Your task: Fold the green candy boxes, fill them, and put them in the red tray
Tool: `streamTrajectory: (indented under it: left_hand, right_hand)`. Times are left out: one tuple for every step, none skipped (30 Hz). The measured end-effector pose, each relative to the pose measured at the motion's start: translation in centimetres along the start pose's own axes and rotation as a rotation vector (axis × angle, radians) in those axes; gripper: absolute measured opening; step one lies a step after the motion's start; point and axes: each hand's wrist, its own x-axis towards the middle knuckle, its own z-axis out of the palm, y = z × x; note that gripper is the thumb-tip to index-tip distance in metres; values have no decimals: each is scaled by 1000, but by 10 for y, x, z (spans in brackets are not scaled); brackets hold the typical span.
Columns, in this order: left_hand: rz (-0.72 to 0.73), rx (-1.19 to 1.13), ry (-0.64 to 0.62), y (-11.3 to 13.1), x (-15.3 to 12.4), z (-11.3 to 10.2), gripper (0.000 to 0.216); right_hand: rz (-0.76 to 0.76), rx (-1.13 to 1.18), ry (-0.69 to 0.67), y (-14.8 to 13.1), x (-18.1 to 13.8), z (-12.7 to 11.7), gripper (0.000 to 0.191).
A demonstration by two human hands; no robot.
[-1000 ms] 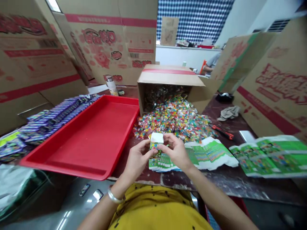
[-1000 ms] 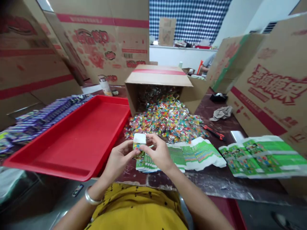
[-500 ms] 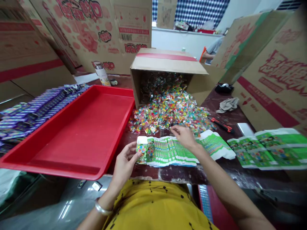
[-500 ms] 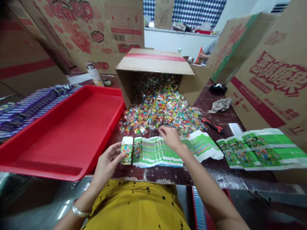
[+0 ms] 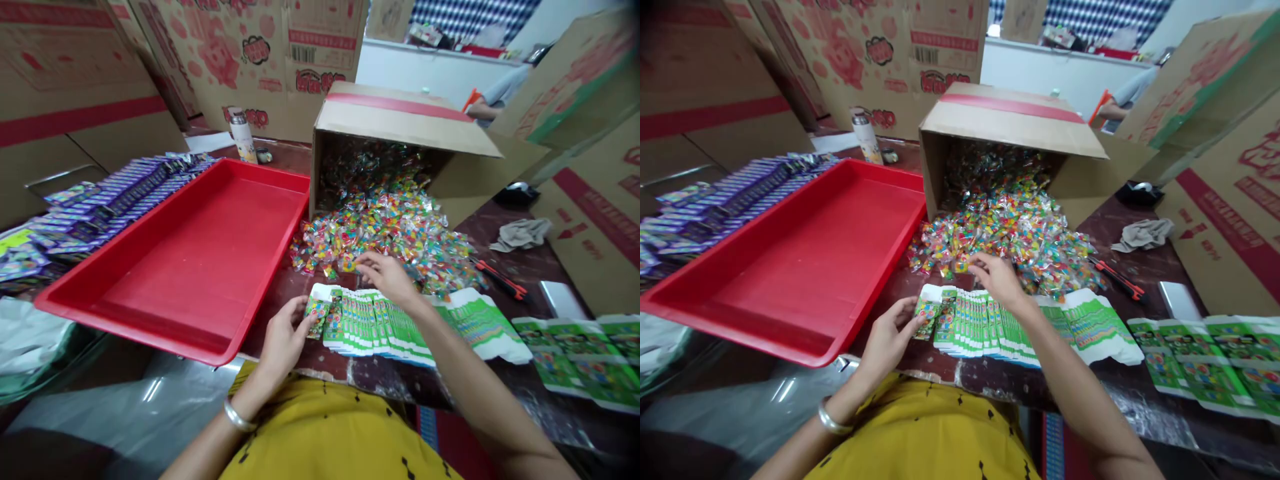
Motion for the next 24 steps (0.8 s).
streamTrajectory:
  left_hand:
    - [7, 8, -13, 0, 2, 2, 32]
    - [16, 11, -27, 1, 3, 4, 32]
    - [26, 12, -40, 2, 4, 6, 31]
    - [36, 11, -52, 3, 4, 9, 31]
    - [46, 8, -65, 5, 4, 11, 30]
    - [54, 5, -78, 7, 4, 13, 30]
    - [61, 2, -89, 9, 3, 15, 30]
    - [67, 0, -98, 11, 2, 17, 31]
    - [74, -6, -106, 13, 1, 19, 31]
    - [79, -19, -114, 15, 0, 20, 32]
    - [83, -42, -118, 17, -1, 21, 32]
    - [86, -78, -115, 20, -1, 21, 33]
    - [86, -128, -105, 22, -2, 21, 36]
    - [84, -187, -92, 25, -2, 21, 41]
    - [83, -246, -78, 28, -2, 20, 47]
    - [82, -298, -70, 31, -2, 20, 52]
    - [81, -342, -73, 34, -3, 20, 55]
    - [78, -378, -84, 37, -4, 20, 56]
    - [71, -405, -101, 40, -5, 21, 55]
    - [62, -423, -116, 41, -7, 22, 51]
    - [51, -433, -130, 42, -9, 24, 47]
    - [40, -437, -144, 42, -11, 26, 43]
    - [30, -433, -157, 42, -13, 28, 40]
    - [19, -424, -173, 40, -15, 30, 36]
  right_hand:
    - [-73, 73, -14, -3, -6, -9, 23]
    - [-153, 94, -37, -8, -11, -18, 22]
    - [-229, 72, -60, -14, -15, -25, 20]
    - [-290, 19, -89, -21, -18, -30, 19]
    - [-335, -53, -123, -29, -20, -33, 19]
    - [-362, -128, -160, -36, -21, -33, 20]
    - [-374, -195, -195, -43, -22, -32, 20]
    - [-378, -244, -218, -50, -23, -29, 18]
    - [-379, -267, -226, -56, -23, -25, 16]
    - [-379, -260, -216, -60, -24, -21, 14]
    - [-380, -228, -189, -64, -25, -18, 14]
    - [-385, -179, -155, -65, -27, -15, 17]
    - [-391, -119, -106, -66, -30, -14, 20]
    - [-387, -55, -36, -65, -34, -15, 21]
    - [-374, 7, 56, -63, -39, -16, 20]
    - [-354, 72, 156, -61, -44, -16, 19]
    - [-330, 141, 238, -57, -50, -16, 19]
    - [-302, 215, 282, -54, -56, -14, 18]
    - [-272, 288, 291, -50, -62, -9, 17]
    - [-242, 366, 252, -47, -68, -2, 18]
    - [-205, 447, 207, -45, -73, 7, 20]
    - [-146, 524, 207, -43, -78, 18, 19]
    - [-89, 591, 232, -42, -82, 28, 15]
    - [-47, 633, 254, -42, -85, 37, 12]
